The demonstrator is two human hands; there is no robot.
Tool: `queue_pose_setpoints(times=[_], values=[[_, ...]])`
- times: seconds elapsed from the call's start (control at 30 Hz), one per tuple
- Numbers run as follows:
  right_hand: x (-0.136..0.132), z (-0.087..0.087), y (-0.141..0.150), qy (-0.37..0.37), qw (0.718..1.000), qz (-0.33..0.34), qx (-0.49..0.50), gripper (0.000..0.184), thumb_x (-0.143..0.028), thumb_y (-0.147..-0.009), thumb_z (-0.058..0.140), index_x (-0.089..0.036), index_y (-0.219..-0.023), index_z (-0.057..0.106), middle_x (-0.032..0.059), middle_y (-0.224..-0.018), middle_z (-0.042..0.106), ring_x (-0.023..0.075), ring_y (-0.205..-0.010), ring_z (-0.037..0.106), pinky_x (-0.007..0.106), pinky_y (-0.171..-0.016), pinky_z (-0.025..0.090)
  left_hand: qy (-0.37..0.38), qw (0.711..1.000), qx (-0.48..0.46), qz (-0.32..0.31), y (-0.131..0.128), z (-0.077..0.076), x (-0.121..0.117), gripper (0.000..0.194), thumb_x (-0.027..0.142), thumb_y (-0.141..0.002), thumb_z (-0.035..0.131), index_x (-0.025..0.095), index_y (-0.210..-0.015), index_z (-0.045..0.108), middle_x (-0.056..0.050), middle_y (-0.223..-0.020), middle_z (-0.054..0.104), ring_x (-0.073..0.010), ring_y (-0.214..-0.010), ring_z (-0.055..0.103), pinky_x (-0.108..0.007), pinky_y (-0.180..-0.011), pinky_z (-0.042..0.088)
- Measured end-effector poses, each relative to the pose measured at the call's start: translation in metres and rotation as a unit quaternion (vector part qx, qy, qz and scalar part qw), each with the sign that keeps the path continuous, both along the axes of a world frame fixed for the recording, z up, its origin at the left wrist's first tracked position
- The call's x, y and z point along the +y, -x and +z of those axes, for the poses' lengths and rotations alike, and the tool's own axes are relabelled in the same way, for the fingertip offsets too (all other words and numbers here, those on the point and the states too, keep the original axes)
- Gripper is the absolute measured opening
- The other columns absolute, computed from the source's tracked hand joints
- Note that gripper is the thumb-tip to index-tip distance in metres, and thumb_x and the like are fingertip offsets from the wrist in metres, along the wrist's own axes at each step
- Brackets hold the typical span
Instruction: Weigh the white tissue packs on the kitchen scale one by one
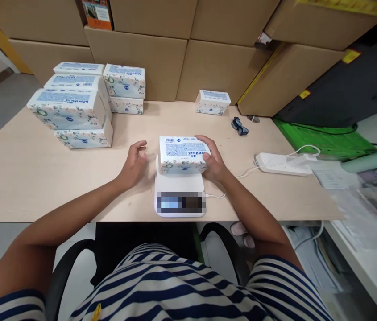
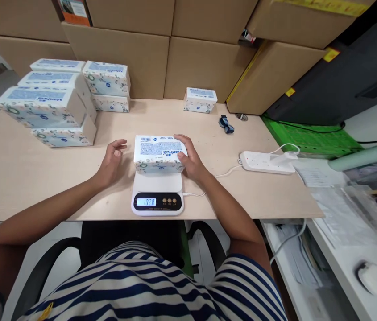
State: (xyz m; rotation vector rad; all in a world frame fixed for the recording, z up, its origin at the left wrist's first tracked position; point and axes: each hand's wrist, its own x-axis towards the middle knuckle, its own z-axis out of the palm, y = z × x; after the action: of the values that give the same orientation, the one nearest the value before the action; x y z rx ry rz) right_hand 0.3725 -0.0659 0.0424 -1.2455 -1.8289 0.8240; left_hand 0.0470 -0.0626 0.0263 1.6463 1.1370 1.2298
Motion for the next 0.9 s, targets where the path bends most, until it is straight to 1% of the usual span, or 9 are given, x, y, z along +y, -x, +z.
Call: queue_pose_setpoints(times=[0.1,0.17,0.23,0.3,0.37,0.43,0.63,0.8,0.9], values=[[-0.003,0.007,0.002,0.009,0.999,0.02,0.037,0.116,-0.112,-0.083,0.04,-0.036,-0.171,0.046,0.0112,-0.18,0.046,0.0401,-0.164,0.051,0.058,-0.135,0.05,0.002,1.0,-0.021,0.004,-0.002,-0.004,0.004,0.085,0.1,-0.094,0.054,0.033,-0.146,0.055,-0.011,-0.163,0.057,-0.0365,-0.15,0.058,-0.055,-0.132,0.047],[-0.003,0.009,0.004,0.014,0.999,0.024,0.042,0.124,-0.116,-0.081,0.027,-0.038,-0.176,0.041,0.0111,-0.179,0.047,0.0408,-0.164,0.051,0.06,-0.134,0.05,-0.005,0.999,-0.033,0.009,-0.004,-0.007,0.007,0.09,0.103,-0.09,0.055,0.034,-0.147,0.053,-0.013,-0.162,0.057,-0.036,-0.147,0.06,-0.056,-0.131,0.048],[0.0,0.011,0.006,0.015,1.0,0.007,0.025,0.13,-0.114,-0.078,-0.001,-0.041,-0.183,0.025,0.0093,-0.181,0.046,0.0412,-0.166,0.048,0.063,-0.134,0.049,-0.013,0.999,-0.043,0.008,-0.005,-0.011,0.01,0.094,0.105,-0.088,0.055,0.034,-0.148,0.052,-0.014,-0.16,0.058,-0.036,-0.147,0.06,-0.058,-0.132,0.048],[0.005,0.012,0.004,0.002,1.0,-0.02,0.0,0.128,-0.107,-0.076,-0.019,-0.046,-0.186,0.005,0.0064,-0.185,0.041,0.0417,-0.171,0.042,0.068,-0.135,0.045,-0.021,0.999,-0.05,0.001,-0.005,-0.014,0.012,0.095,0.106,-0.088,0.054,0.034,-0.149,0.052,-0.014,-0.159,0.058,-0.0367,-0.15,0.059,-0.059,-0.133,0.046],[0.011,0.012,-0.002,-0.014,0.999,-0.038,-0.018,0.123,-0.104,-0.077,-0.023,-0.048,-0.185,-0.01,0.0039,-0.19,0.033,0.0422,-0.175,0.037,0.071,-0.136,0.041,-0.028,0.998,-0.052,-0.005,-0.004,-0.018,0.016,0.094,0.106,-0.089,0.053,0.033,-0.149,0.053,-0.014,-0.159,0.058,-0.0378,-0.153,0.058,-0.061,-0.133,0.044],[0.017,0.01,-0.009,-0.023,0.999,-0.043,-0.021,0.121,-0.105,-0.077,-0.021,-0.049,-0.184,-0.017,0.0024,-0.192,0.028,0.0417,-0.177,0.034,0.071,-0.136,0.041,-0.03,0.998,-0.05,-0.005,-0.003,-0.022,0.019,0.092,0.105,-0.092,0.049,0.033,-0.149,0.055,-0.014,-0.156,0.059,-0.0385,-0.154,0.058,-0.062,-0.133,0.044],[0.032,-0.003,-0.031,-0.022,0.999,-0.029,0.015,0.122,-0.112,-0.08,-0.009,-0.051,-0.186,-0.005,0.0015,-0.192,0.028,0.0427,-0.178,0.032,0.07,-0.133,0.045,-0.002,0.998,-0.06,-0.002,-0.002,-0.03,0.025,0.084,0.098,-0.1,0.043,0.034,-0.152,0.056,-0.013,-0.156,0.06,-0.0376,-0.158,0.057,-0.061,-0.134,0.044],[0.037,-0.012,-0.039,-0.02,0.998,-0.029,0.044,0.125,-0.105,-0.077,-0.025,-0.05,-0.186,0.0,0.0018,-0.19,0.031,0.0413,-0.179,0.03,0.071,-0.134,0.042,-0.004,0.998,-0.063,-0.022,-0.002,-0.029,0.021,0.078,0.095,-0.102,0.046,0.036,-0.15,0.058,-0.01,-0.164,0.06,-0.0367,-0.165,0.051,-0.06,-0.139,0.04],[0.037,-0.015,-0.039,-0.021,0.998,-0.03,0.052,0.126,-0.104,-0.077,-0.027,-0.049,-0.187,0.003,0.0027,-0.189,0.033,0.0408,-0.178,0.031,0.071,-0.134,0.042,-0.017,0.998,-0.04,-0.036,-0.001,-0.03,0.021,0.076,0.091,-0.107,0.039,0.034,-0.154,0.057,-0.008,-0.167,0.058,-0.035,-0.166,0.05,-0.057,-0.138,0.039]])
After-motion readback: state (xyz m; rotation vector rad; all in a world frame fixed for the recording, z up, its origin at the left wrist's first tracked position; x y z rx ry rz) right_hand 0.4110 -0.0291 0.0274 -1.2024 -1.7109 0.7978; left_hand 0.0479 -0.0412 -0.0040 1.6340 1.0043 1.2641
